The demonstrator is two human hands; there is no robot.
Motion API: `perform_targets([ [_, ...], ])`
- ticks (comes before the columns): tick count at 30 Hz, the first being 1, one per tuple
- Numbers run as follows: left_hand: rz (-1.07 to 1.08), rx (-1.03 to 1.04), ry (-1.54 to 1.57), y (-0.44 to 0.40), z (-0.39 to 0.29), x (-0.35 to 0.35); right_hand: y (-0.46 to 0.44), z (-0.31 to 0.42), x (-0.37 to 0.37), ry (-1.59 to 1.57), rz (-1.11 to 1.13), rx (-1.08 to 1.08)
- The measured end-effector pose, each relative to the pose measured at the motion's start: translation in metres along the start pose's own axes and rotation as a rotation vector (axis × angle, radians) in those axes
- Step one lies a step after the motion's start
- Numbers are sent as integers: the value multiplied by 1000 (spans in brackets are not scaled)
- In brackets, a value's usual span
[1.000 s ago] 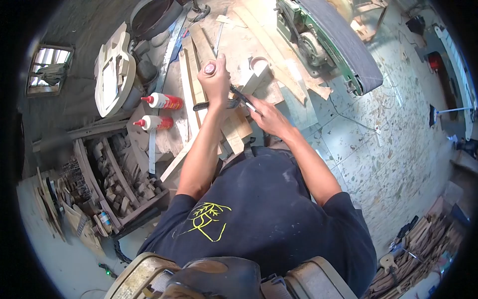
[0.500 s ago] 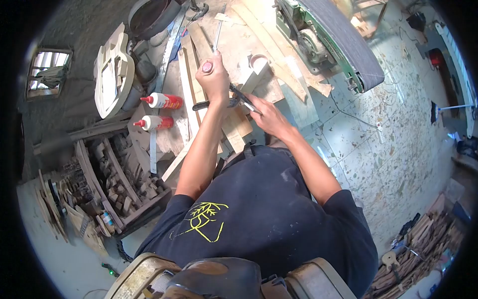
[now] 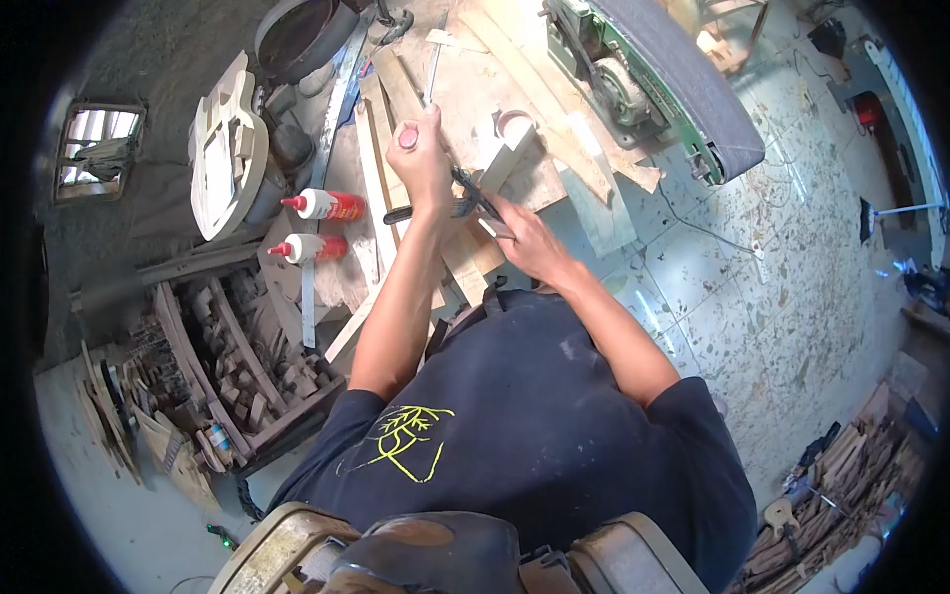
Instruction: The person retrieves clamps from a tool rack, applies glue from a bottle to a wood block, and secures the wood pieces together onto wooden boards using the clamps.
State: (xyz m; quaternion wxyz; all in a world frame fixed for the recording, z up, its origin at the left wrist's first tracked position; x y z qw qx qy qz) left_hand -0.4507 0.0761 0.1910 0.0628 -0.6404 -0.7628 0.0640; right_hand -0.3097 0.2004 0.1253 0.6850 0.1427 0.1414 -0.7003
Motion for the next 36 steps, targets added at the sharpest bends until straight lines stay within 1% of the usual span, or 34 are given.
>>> perform_targets([
  [2,279,-88,100,-1,-7,9,-1,3,0,-29,16,10],
  [3,422,-64,191,-3,-9,13,0,3,-1,-26,9,5],
  [5,445,-92,191,-11,0,10,-1,4,-2,-14,-3,-7],
  [6,450,-105,191,-12,3,9,-1,2,-1,-26,9,4],
  [8,141,-104,-7,-13,1,0,-3,-1,0,-47,33,18],
  [10,-59,-92,-117,-6,-6,-9,-5,-3,-2,-72,59,45],
  [13,-40,93,-237,-8,-5,-14,-8,-3,-6,-71,94,66],
  [14,108,50,-186,-8,5,-8,-9,-1,-8,-64,104,68],
  [16,408,-35,-81,-1,-11,-8,-11,5,-13,-37,156,123],
  [17,470,27,-144,-2,-20,-23,-12,5,-13,-24,179,151],
  [18,410,62,-181,-7,-33,-45,-13,7,-14,-31,169,129],
  [19,332,96,-69,-15,-27,-77,-12,8,-15,-37,160,109],
  [20,200,-2,27,-16,-17,-110,-13,10,-16,-42,151,87],
  [21,178,-43,136,-12,1,-140,-13,7,-15,-55,168,111],
  [22,221,-54,31,-4,19,-164,-13,5,-14,-66,188,134],
  [23,369,-34,-132,7,57,-184,-14,4,-13,-78,210,154],
  [25,622,-238,-612,58,103,-189,-15,-3,-12,-80,179,125],
  [26,728,-249,-650,80,103,-176,-15,-5,-12,-80,165,112],
  [27,784,-84,-723,89,113,-171,-14,-6,-12,-64,175,140],
  [29,770,-97,-863,94,114,-159,-14,-5,-12,-30,199,193],
  [30,763,-99,-934,91,115,-150,-14,-5,-12,-22,193,183],
  [31,786,-202,-1027,90,129,-148,-12,-7,-12,-13,183,175],
  [33,831,-178,-885,87,148,-147,-12,-10,-11,5,176,176],
  [34,854,-164,-815,84,144,-145,-13,-12,-10,14,182,188],
  [35,882,-215,-603,82,136,-149,-11,-16,-9,19,186,204],
  [36,788,-382,-351,72,160,-169,-11,-17,-9,13,175,191],
])
Point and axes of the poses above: each hand's wrist, its own y-axis away from the middle knuckle, its own x-axis out of the palm, z = x × y, the point moved 10 cm from there along -y, towards the middle knuckle, and after that the axes turned 8 degrees about x, right-handed, at the moved point
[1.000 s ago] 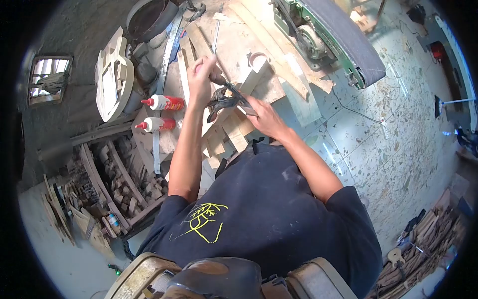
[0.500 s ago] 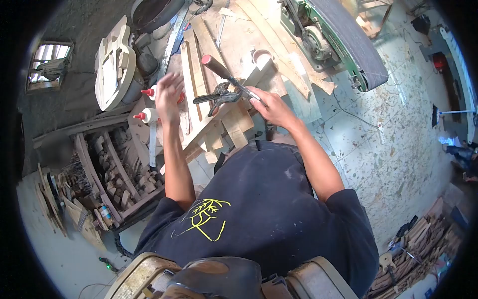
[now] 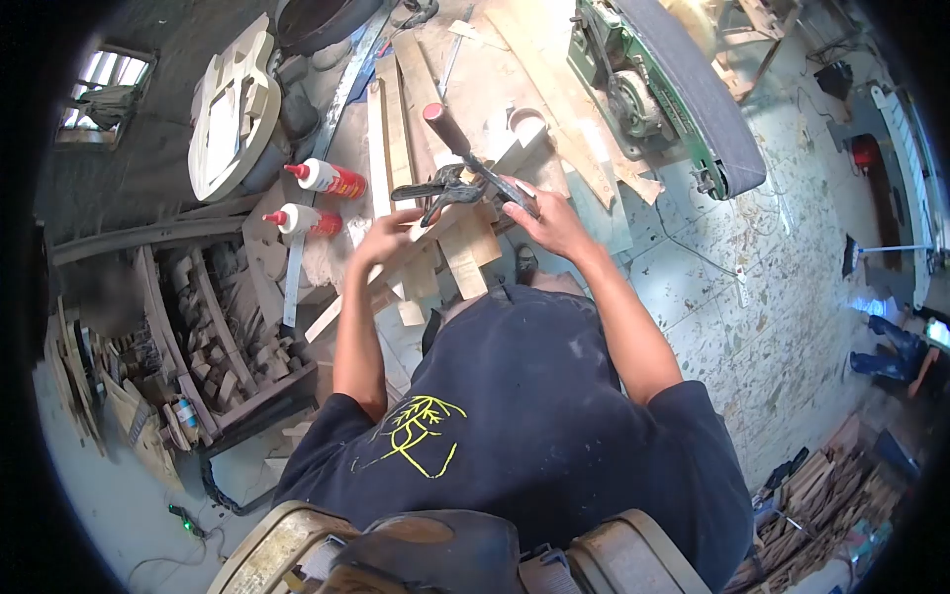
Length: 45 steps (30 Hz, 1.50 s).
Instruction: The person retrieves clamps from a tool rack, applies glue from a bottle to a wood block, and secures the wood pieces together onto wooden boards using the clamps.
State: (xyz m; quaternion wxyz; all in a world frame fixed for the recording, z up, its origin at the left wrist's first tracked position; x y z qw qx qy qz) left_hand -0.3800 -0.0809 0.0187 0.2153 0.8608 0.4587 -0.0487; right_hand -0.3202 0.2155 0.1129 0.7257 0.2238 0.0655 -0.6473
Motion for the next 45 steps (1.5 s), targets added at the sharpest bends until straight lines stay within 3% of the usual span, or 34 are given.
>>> perform_targets([
  [1,-67,-66,-30,-2,-3,-34,0,-2,0,-7,-11,-13],
  [2,-143,78,-190,-7,-22,-68,0,-2,0,-14,-19,-25],
  [3,-322,155,-78,-3,-58,-86,1,0,0,-8,-15,-19],
  [4,-337,208,-6,-7,-96,-88,2,4,-1,-2,-11,-14],
  [7,-29,512,72,-24,-217,-27,0,0,0,8,-40,-83],
  [8,65,529,-59,-30,-242,-6,-1,-2,0,8,-58,-121],
  [10,142,565,147,-51,-253,19,-1,-3,2,23,-52,-113],
  [13,187,469,65,-69,-246,23,1,6,-2,9,-112,-204],
  [16,-81,481,87,-62,-247,13,2,7,-3,0,-121,-209],
  [20,-196,394,-133,-59,-245,12,0,1,-1,5,-101,-149],
  [24,-516,533,65,-26,-240,-45,-3,-4,0,48,-60,-53],
  [26,-580,522,314,-17,-171,-78,-3,-5,-2,58,-77,-67],
  [28,-484,428,220,-5,-102,-82,-2,-1,-4,58,-67,-42],
  [32,-187,92,-418,16,-51,-9,-1,2,-4,54,-89,-69],
  [35,-182,143,-656,18,-77,32,-2,3,-1,84,-53,-40],
  [38,-287,223,-658,7,-54,31,-4,2,-1,86,-75,-92],
  [45,-308,265,-637,6,-54,30,2,17,1,64,-99,-203],
])
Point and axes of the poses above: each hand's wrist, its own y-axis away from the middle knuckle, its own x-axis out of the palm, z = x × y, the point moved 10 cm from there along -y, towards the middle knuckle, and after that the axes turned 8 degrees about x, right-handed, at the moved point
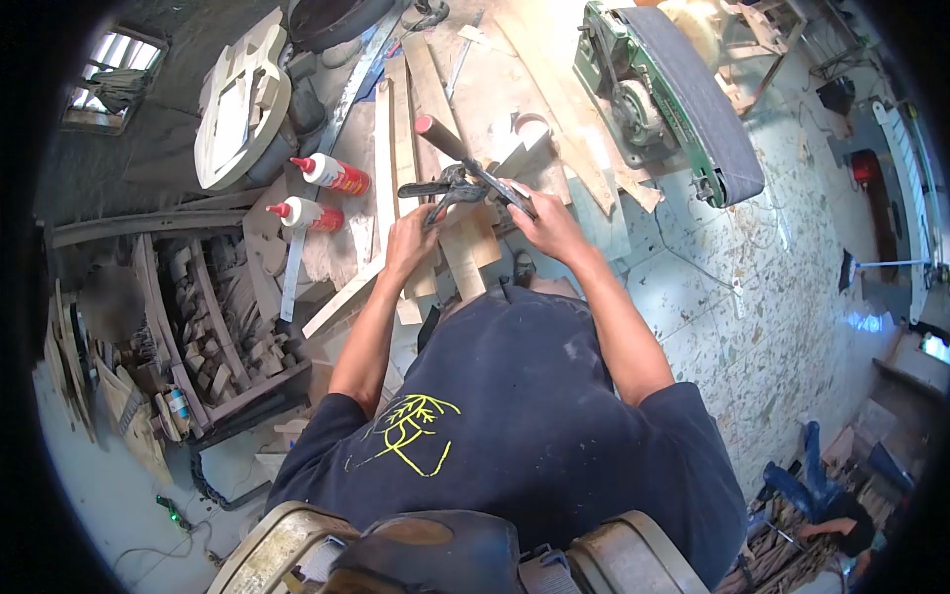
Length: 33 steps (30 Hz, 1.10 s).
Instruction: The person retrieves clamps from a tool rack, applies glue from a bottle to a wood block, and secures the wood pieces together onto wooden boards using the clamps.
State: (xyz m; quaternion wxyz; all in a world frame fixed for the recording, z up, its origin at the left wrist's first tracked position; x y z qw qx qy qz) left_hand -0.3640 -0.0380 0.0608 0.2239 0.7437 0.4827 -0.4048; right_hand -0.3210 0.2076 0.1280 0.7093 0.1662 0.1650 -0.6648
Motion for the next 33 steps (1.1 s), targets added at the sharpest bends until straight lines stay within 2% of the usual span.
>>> perform_targets([
  [11,10,-41,31,-1,0,-1,5,-7,-3,-66,-2,81],
  [17,100,-54,3,-4,-4,-1,6,-12,-3,-114,-11,100],
  [29,75,-52,-15,-4,-6,-6,9,-16,-4,-102,-97,15],
  [33,118,-64,5,-4,-7,-2,11,-15,-6,-145,-74,80],
])
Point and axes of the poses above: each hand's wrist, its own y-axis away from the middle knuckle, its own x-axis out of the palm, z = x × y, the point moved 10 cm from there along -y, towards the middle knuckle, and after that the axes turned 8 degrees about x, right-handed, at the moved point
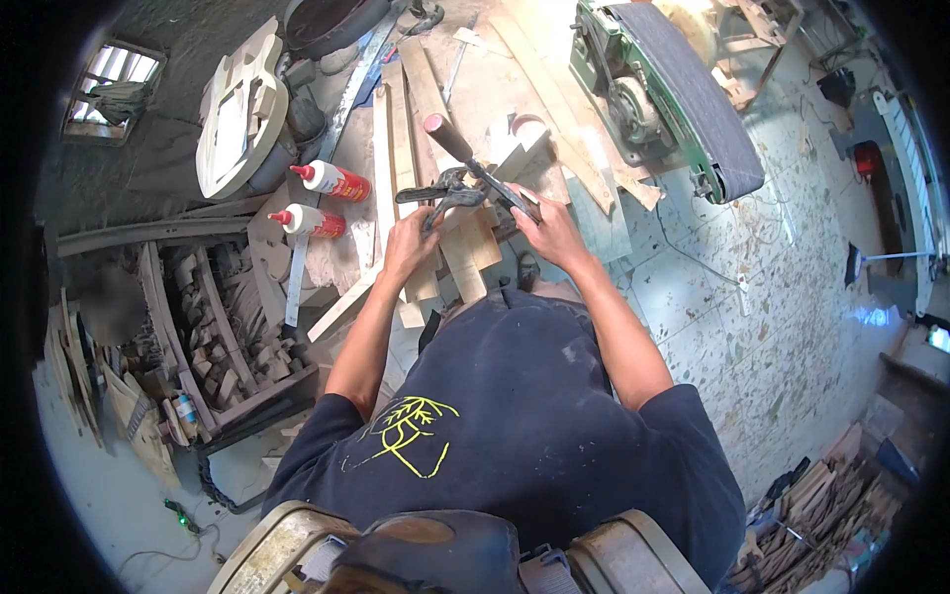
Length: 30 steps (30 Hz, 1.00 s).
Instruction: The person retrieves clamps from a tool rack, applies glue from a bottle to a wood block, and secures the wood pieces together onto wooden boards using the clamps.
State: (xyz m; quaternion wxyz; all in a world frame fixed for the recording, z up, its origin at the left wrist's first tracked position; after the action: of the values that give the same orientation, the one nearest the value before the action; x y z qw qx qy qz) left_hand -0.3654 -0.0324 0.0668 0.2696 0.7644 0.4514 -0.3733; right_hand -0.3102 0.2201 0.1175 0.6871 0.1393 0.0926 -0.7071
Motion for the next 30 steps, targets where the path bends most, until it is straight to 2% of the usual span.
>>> perform_targets([
  [2,36,-28,5,-1,0,0,0,1,0,8,5,7],
  [5,5,109,68,-4,5,-4,0,1,-1,25,-7,-24],
  [8,177,-103,342,-20,46,-16,-1,-3,0,20,10,21],
  [10,12,-166,455,-43,55,-59,0,1,-1,13,2,-3],
  [11,-106,-113,511,-57,49,-75,0,3,-1,10,0,-16],
  [12,-41,6,429,-73,22,-86,0,3,-1,15,-7,-24],
  [14,111,117,494,-92,-32,-81,1,2,-1,23,-20,-40],
  [17,534,124,294,-114,-65,-37,0,0,0,16,22,40],
  [18,597,149,314,-118,-76,-27,1,3,-1,19,21,30],
  [21,644,176,194,-124,-80,-4,2,11,-4,20,7,-3],
  [25,602,231,160,-127,-82,1,3,12,-5,0,1,-9],
  [30,611,263,241,-126,-82,5,2,11,-5,-8,-7,-13],
])
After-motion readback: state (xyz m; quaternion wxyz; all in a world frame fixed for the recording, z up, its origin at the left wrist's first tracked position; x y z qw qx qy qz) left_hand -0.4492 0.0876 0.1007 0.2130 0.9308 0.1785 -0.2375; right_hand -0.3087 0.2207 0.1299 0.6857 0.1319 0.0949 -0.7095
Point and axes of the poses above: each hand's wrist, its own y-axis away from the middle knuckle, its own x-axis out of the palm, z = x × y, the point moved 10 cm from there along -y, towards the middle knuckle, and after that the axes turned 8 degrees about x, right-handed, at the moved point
